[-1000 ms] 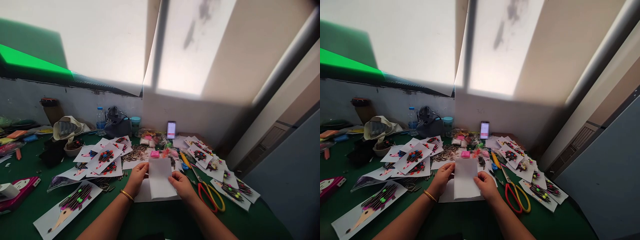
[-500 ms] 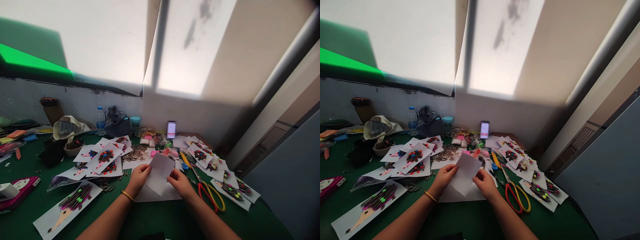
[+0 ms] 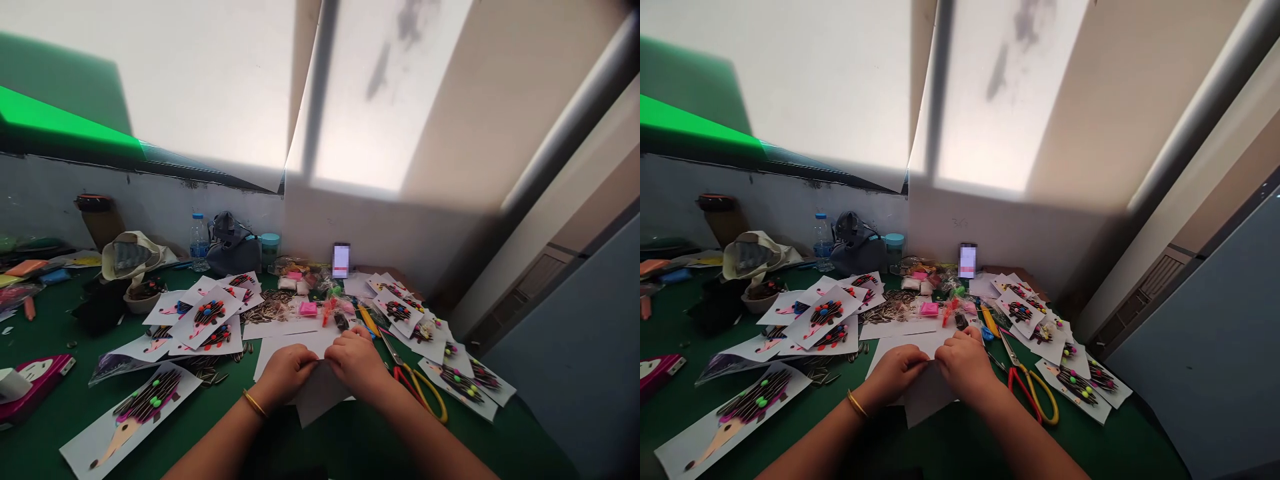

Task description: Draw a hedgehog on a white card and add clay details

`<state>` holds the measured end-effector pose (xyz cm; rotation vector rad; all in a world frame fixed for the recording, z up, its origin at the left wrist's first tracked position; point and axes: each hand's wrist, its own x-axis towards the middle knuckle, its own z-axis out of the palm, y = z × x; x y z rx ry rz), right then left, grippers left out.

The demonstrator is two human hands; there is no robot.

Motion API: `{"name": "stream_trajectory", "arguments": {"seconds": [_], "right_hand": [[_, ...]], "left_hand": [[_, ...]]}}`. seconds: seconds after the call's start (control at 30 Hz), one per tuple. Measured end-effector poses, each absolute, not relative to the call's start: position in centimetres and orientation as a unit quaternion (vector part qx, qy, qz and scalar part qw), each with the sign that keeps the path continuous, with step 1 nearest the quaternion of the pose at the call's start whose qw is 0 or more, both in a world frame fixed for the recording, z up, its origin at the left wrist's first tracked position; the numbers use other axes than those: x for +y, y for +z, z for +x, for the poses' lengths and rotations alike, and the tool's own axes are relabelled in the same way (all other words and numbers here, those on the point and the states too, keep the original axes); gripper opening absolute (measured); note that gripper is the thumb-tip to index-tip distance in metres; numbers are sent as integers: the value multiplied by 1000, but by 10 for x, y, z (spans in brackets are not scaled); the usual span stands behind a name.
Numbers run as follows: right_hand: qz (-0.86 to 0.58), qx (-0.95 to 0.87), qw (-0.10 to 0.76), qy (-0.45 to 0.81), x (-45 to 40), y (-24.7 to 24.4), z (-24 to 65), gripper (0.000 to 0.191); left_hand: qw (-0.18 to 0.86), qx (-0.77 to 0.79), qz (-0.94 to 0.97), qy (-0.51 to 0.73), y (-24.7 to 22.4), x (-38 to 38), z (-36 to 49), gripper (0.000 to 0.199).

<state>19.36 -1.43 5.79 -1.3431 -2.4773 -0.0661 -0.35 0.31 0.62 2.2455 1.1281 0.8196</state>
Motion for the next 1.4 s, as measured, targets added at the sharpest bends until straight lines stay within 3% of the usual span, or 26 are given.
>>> {"name": "stream_trajectory", "arguments": {"seconds": [0.33,0.47,0.57,0.83,0.93,1.03,1.13,1.4], "right_hand": [[-558,-790,225,117,-2,63,234,20],[-515,-824,217,96,-10,53,217,16],[-491,-839,228,65,-16,47,201,15],[-509,-822,235,96,-19,59,215,17],[-523,-801,263,126,-20,62,222,17],[-534,-777,300,148,-21,63,219,18],[-529,-769,318,166,-21,61,211,18],[-582,-710,336,212,-15,48,234,19]], "left_hand": [[245,471,668,521,8,26,-22,23],[244,393,757,462,7,13,-4,30],[189,390,812,391,5,4,4,17],[146,408,796,422,8,9,-13,16],[201,426,731,495,7,14,-13,19],[365,404,629,554,3,17,-10,31],[515,385,573,508,0,18,-8,41],[489,441,538,526,6,24,-16,32]]}}
